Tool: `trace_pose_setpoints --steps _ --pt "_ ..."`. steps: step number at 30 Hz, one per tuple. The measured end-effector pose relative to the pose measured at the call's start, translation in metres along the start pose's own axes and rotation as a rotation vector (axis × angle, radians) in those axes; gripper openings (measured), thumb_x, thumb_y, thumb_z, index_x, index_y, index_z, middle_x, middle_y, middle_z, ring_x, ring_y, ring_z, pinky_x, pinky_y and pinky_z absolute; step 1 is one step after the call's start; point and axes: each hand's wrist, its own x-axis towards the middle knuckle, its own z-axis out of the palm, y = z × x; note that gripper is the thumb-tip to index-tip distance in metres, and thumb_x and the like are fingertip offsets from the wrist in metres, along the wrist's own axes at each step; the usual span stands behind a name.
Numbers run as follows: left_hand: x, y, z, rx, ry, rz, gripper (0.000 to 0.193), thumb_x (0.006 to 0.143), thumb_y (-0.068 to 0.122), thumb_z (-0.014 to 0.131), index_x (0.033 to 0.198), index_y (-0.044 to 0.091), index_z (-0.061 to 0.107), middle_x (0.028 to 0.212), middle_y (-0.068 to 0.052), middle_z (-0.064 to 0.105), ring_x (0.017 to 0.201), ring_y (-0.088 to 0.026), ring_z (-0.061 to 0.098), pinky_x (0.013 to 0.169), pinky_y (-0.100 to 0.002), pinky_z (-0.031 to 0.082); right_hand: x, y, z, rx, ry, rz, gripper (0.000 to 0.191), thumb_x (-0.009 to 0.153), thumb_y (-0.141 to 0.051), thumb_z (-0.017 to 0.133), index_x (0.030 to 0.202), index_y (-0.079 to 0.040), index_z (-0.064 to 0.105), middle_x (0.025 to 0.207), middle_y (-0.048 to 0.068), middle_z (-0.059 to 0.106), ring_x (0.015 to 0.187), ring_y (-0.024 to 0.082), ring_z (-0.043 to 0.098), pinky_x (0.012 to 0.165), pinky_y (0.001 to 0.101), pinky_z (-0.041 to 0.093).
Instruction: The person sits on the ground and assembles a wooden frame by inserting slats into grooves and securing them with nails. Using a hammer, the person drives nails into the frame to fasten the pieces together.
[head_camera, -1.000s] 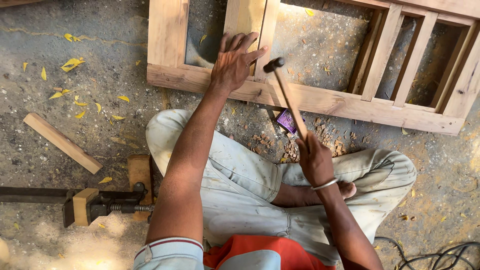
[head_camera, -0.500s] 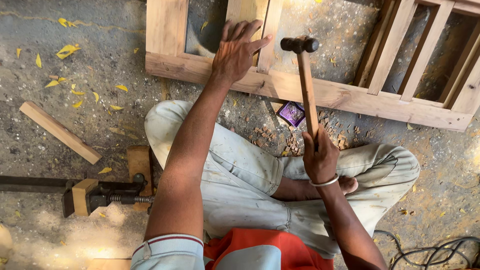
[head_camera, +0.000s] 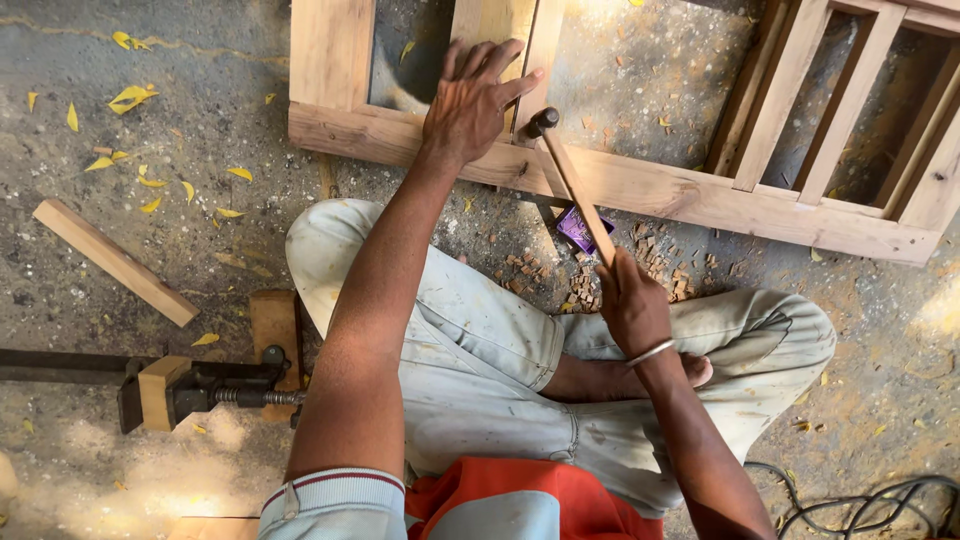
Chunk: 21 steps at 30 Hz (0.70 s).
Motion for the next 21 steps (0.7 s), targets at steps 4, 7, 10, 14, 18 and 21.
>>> trace_pose_setpoints --steps 4,7,10,14,18,21 --pt "0.000 0.000 0.000 0.011 0.028 0.004 0.074 0.086 -0.014 0.056 0.140 0.035 0.067 0.155 -0.006 0.046 0.139 -0.025 0.045 0.124 -0.054 0.016 -0.008 0.017 0.011 0.055 0.143 -0.069 0.022 0.112 -0.024 0.060 0.115 -0.001 0.057 0.066 0.002 0.055 0.050 0.011 0.051 0.044 0.0270 0.044" --pt "-0.002 0.001 0.001 0.011 0.056 0.024 0.071 0.093 -0.014 0.056 0.143 0.035 0.067 0.156 -0.004 0.047 0.140 -0.023 0.045 0.125 -0.052 0.017 -0.010 0.025 0.021 0.067 0.177 -0.096 0.026 0.110 -0.024 0.059 0.115 0.001 0.059 0.062 0.001 0.055 0.046 0.011 0.049 0.036 0.0250 0.042" --pt "-0.003 -0.001 0.004 0.010 0.046 0.019 0.074 0.082 -0.014 0.057 0.139 0.032 0.068 0.153 -0.008 0.048 0.137 -0.026 0.046 0.121 -0.053 0.018 -0.007 0.030 0.026 -0.182 0.120 -0.161 0.031 0.109 -0.025 0.059 0.124 0.002 0.057 0.074 0.007 0.059 0.055 0.016 0.053 0.042 0.0285 0.043" --pt "-0.003 -0.001 0.007 0.026 0.072 0.029 0.071 0.088 -0.013 0.058 0.140 0.034 0.068 0.154 -0.007 0.047 0.139 -0.025 0.045 0.123 -0.052 0.018 -0.007 0.030 0.024 -0.060 0.194 -0.171 0.030 0.111 -0.021 0.061 0.129 0.001 0.053 0.070 0.006 0.058 0.051 0.014 0.050 0.040 0.0267 0.043" --pt "-0.002 0.000 0.005 0.116 0.235 0.089 0.060 0.099 -0.007 0.061 0.138 0.039 0.067 0.161 -0.001 0.043 0.147 -0.022 0.042 0.127 -0.048 0.016 -0.008 0.025 0.020 -0.111 0.162 -0.208 0.031 0.109 -0.022 0.062 0.129 0.000 0.055 0.074 0.008 0.061 0.052 0.015 0.052 0.041 0.0293 0.043" --pt "-0.001 0.002 0.000 0.000 -0.025 -0.020 0.071 0.082 -0.015 0.055 0.136 0.030 0.069 0.153 -0.009 0.048 0.137 -0.027 0.045 0.121 -0.053 0.019 -0.006 0.024 0.020 -0.109 0.042 -0.060 0.031 0.107 -0.018 0.062 0.129 0.002 0.057 0.071 0.009 0.061 0.048 0.017 0.052 0.036 0.0290 0.043"
